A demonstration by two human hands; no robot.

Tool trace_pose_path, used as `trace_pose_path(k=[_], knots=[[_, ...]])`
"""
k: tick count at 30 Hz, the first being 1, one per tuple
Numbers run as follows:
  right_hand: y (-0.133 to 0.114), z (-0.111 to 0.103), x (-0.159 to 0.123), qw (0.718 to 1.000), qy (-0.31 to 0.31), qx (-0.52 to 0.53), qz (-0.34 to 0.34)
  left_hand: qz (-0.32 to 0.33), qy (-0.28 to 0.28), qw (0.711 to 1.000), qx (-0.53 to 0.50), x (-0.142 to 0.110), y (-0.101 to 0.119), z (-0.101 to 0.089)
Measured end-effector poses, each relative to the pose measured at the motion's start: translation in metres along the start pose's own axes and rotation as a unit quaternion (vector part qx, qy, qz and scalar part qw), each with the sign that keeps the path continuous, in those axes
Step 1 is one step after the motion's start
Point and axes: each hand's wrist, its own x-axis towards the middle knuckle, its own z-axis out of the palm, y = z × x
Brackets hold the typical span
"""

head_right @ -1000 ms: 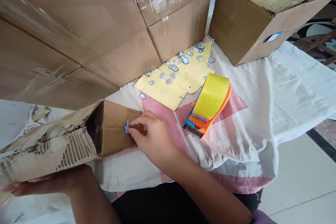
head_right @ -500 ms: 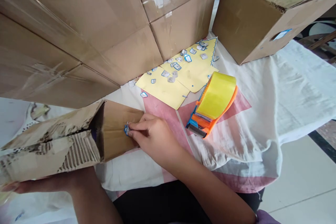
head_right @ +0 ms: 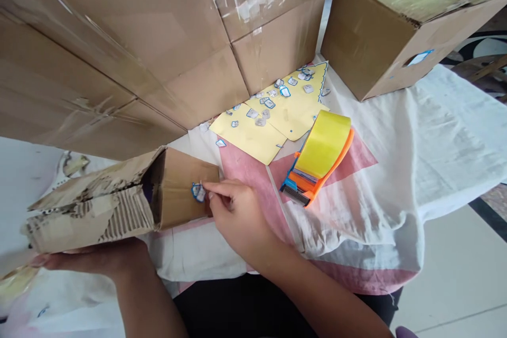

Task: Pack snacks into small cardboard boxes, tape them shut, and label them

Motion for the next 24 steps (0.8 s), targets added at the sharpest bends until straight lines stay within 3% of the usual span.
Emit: trace_pose_path(k=[4,13,16,24], knots=[[0.011,0.011,-0.006,0.997,0.036,0.019,-0.062,-0.004,-0.019,1.0,0.002,0.001,0.002,0.0],[0.014,0.01,-0.002,0.972,0.037,-0.13,-0.193,-0.015,-0.018,0.998,0.052,0.0,0.003,0.0],[0.015,0.009,-0.001,0.972,0.038,-0.129,-0.193,-0.012,-0.034,0.998,0.043,0.0,0.004,0.0],[0.01,0.006,-0.001,0.983,0.048,-0.136,-0.116,-0.012,-0.047,0.998,0.037,0.0,0.009,0.006]])
